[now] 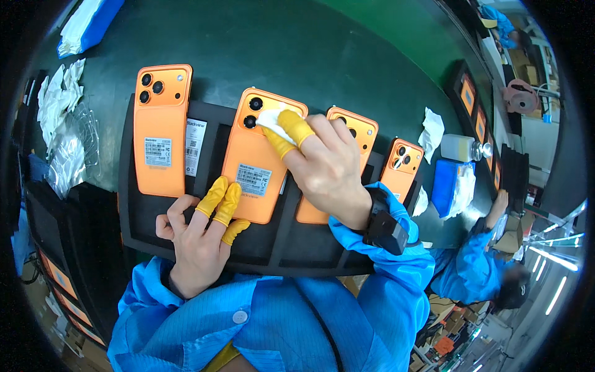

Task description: Cleaning the exterior and camera lenses of several mobile phones using a cloth and cleaning solution.

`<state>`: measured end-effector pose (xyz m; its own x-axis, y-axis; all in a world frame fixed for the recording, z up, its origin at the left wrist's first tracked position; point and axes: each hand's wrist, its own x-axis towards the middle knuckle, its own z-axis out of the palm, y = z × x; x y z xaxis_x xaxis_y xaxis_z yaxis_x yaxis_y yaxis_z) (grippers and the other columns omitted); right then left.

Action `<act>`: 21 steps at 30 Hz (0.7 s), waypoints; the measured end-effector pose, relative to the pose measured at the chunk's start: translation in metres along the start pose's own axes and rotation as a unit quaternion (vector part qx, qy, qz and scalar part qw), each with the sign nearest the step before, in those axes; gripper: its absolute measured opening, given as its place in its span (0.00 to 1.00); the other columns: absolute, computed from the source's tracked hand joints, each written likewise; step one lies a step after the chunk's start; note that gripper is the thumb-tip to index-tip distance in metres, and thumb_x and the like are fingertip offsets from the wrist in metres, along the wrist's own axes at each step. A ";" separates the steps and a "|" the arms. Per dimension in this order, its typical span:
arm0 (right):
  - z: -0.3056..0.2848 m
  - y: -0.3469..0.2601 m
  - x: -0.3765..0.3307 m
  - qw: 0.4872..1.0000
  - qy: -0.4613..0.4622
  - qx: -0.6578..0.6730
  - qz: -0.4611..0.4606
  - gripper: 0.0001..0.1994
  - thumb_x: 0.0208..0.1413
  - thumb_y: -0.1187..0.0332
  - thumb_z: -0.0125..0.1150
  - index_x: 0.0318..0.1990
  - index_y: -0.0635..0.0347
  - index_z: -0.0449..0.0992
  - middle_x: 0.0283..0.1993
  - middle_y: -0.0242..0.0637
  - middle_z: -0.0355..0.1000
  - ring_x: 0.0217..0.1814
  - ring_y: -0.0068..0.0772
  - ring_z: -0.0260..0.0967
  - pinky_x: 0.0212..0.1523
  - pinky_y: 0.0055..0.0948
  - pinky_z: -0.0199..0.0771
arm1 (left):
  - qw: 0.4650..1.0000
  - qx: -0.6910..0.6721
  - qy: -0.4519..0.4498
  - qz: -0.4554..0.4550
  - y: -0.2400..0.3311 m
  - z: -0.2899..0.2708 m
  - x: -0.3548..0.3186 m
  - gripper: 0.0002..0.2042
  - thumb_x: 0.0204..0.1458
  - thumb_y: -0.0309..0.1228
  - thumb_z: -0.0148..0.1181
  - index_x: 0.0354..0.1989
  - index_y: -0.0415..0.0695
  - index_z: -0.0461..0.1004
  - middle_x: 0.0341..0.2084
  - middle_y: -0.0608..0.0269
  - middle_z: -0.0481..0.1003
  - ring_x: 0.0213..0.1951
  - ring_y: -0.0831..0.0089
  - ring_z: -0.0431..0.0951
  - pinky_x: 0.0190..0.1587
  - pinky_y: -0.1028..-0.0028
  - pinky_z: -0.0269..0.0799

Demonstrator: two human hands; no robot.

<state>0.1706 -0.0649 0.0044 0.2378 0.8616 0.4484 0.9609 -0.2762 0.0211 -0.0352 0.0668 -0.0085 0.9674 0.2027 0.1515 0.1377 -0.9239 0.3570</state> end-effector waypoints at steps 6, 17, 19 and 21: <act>-0.006 0.007 -0.004 0.999 0.006 -0.052 -0.002 0.19 0.35 0.71 0.65 0.40 0.61 0.83 0.41 0.37 0.73 0.39 0.36 0.69 0.34 0.32 0.66 | 1.000 0.001 0.024 0.003 0.000 0.003 0.002 0.13 0.51 0.39 0.66 0.42 0.46 0.82 0.44 0.72 0.75 0.52 0.64 0.61 0.46 0.56 0.43; -0.010 0.004 -0.004 0.993 -0.001 -0.118 0.031 0.13 0.36 0.72 0.66 0.34 0.63 0.82 0.38 0.39 0.72 0.39 0.38 0.70 0.34 0.34 0.66 | 1.000 -0.011 0.009 0.006 0.000 0.001 0.000 0.18 0.51 0.36 0.66 0.49 0.44 0.79 0.50 0.68 0.75 0.51 0.64 0.61 0.48 0.56 0.44; -0.012 0.001 -0.012 0.992 -0.011 -0.118 0.041 0.14 0.35 0.73 0.65 0.34 0.63 0.83 0.38 0.40 0.73 0.39 0.39 0.71 0.34 0.34 0.66 | 1.000 -0.018 0.019 0.005 -0.001 0.004 0.001 0.13 0.51 0.37 0.66 0.42 0.45 0.82 0.44 0.70 0.76 0.52 0.64 0.61 0.47 0.56 0.43; -0.017 -0.007 -0.020 0.993 -0.021 -0.101 0.047 0.15 0.34 0.73 0.65 0.35 0.64 0.83 0.38 0.41 0.73 0.39 0.39 0.71 0.34 0.33 0.66 | 1.000 -0.021 0.013 0.004 0.000 0.004 0.000 0.13 0.51 0.37 0.66 0.42 0.45 0.82 0.43 0.70 0.76 0.52 0.63 0.61 0.46 0.56 0.43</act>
<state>0.1567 -0.0869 0.0105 0.3355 0.8434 0.4196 0.8865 -0.4334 0.1623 -0.0348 0.0658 -0.0124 0.9624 0.2044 0.1787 0.1203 -0.9111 0.3942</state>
